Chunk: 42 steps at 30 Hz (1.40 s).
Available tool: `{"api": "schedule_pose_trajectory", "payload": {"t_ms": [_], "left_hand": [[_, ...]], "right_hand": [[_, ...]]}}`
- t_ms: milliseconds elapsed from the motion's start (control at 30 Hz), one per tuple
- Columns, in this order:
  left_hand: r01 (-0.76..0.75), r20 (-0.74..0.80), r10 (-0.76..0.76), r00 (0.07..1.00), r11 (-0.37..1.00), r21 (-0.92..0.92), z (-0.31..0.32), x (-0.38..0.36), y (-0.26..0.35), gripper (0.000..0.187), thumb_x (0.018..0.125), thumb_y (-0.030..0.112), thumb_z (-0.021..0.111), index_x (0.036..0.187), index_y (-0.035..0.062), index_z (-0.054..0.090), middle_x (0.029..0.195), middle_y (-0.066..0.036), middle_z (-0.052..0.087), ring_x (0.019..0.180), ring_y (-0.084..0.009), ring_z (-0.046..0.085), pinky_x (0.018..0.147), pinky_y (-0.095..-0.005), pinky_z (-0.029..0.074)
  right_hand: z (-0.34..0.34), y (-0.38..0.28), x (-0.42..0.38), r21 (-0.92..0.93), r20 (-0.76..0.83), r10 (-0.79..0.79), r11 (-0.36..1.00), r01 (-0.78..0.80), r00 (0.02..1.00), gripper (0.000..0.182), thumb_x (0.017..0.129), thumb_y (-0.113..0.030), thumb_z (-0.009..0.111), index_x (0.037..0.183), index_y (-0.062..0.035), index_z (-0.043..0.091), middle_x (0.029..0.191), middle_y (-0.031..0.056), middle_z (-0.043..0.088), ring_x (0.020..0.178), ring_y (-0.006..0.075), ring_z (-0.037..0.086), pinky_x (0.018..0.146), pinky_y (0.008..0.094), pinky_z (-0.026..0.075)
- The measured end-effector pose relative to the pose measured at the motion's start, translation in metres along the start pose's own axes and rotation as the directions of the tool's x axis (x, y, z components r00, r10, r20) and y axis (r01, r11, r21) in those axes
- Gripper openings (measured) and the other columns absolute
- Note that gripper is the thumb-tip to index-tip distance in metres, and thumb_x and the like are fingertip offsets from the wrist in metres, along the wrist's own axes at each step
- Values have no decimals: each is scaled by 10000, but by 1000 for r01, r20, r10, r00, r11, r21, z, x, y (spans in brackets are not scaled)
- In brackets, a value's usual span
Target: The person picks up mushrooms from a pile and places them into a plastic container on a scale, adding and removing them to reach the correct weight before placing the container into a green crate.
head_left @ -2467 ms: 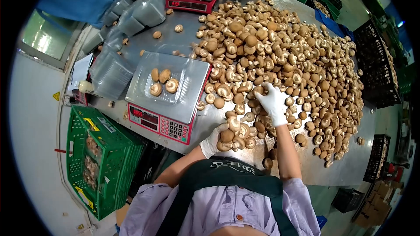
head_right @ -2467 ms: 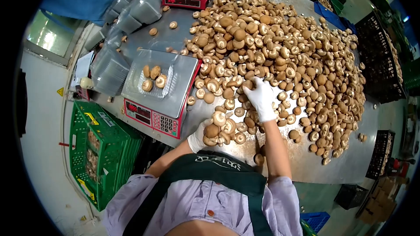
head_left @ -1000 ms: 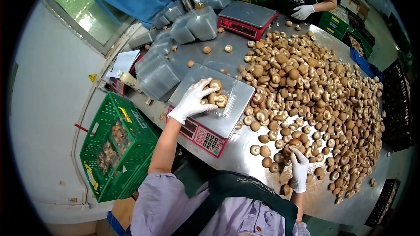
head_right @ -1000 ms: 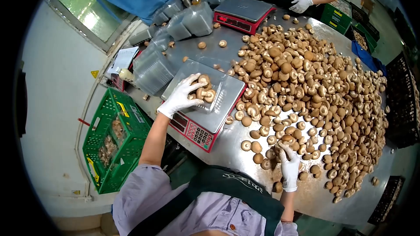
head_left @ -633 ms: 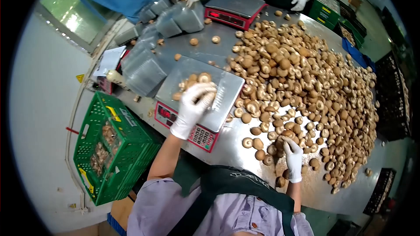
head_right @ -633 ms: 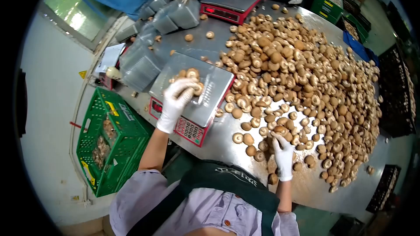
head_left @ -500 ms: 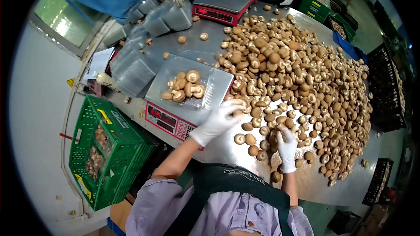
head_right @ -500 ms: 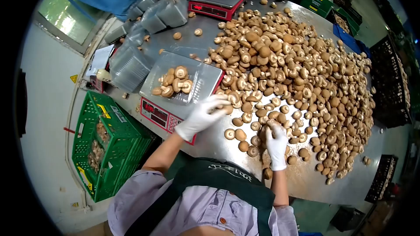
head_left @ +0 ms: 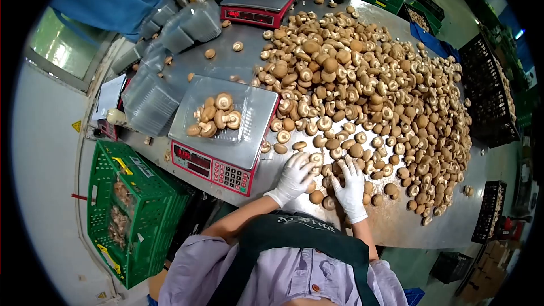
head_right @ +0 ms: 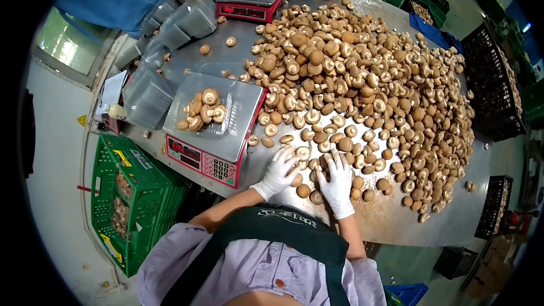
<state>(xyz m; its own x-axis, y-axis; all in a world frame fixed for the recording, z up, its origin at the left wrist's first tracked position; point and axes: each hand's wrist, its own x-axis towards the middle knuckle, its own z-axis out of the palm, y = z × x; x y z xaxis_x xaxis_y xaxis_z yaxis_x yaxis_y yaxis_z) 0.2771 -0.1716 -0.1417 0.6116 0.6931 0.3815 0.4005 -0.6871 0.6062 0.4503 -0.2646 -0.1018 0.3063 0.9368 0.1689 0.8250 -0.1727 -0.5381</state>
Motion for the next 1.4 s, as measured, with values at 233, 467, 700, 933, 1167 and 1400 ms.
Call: {"api": "schedule_pose_trajectory", "payload": {"t_ms": [233, 467, 700, 933, 1167, 1400], "left_hand": [[326, -104, -396, 913, 857, -400, -22, -1, -7, 347, 758, 62, 689, 1085, -9, 597, 1168, -119, 545, 1100, -230, 533, 932, -321, 424], [471, 131, -736, 664, 276, -838, -23, 11, -8, 433, 763, -117, 602, 1179, -38, 510, 1166, -100, 537, 1091, -179, 526, 915, -266, 448], [411, 522, -623, 582, -328, -850, -34, 18, -19, 357, 905, 152, 545, 1250, 101, 472, 1147, -54, 550, 997, -167, 546, 837, -323, 465], [435, 657, -505, 561, -495, -752, -32, 14, -21, 359, 908, 249, 506, 1241, 123, 460, 1157, -60, 552, 1048, -218, 526, 881, -383, 414], [350, 709, -598, 374, -617, -705, -40, 23, -7, 194, 866, 296, 526, 907, 107, 514, 919, -60, 556, 850, -218, 540, 744, -384, 451], [506, 682, -556, 475, -462, -728, -35, 29, -7, 476, 830, 132, 441, 1302, 83, 408, 1224, -111, 506, 1082, -260, 517, 917, -423, 428]], "right_hand": [[-8, 4, -5, 77, -58, 7, 997, -2, 998, 390, 759, -189, 682, 1114, -53, 596, 1201, 144, 565, 1088, 343, 508, 928, 414, 405], [-18, 11, 95, 142, -127, 40, 990, -22, 991, 322, 770, -107, 647, 1087, -60, 605, 1052, 128, 625, 990, 300, 554, 836, 368, 465], [43, 26, 160, -444, 26, -132, 886, 130, 991, 304, 673, -79, 620, 974, -65, 585, 963, 113, 592, 888, 303, 545, 749, 404, 464], [33, 31, 91, 155, -282, -26, 985, 73, 959, 93, 712, -20, 623, 788, -38, 573, 817, 141, 573, 772, 309, 576, 662, 368, 472], [-5, 30, 33, 380, -154, 152, 921, -83, 976, 95, 739, -39, 627, 829, -68, 639, 820, 122, 639, 781, 261, 627, 707, 325, 497], [-30, 76, 90, -217, -436, 165, 935, -281, 885, 317, 790, -187, 631, 1067, -34, 610, 1106, 173, 601, 1004, 308, 553, 873, 380, 445]]}}
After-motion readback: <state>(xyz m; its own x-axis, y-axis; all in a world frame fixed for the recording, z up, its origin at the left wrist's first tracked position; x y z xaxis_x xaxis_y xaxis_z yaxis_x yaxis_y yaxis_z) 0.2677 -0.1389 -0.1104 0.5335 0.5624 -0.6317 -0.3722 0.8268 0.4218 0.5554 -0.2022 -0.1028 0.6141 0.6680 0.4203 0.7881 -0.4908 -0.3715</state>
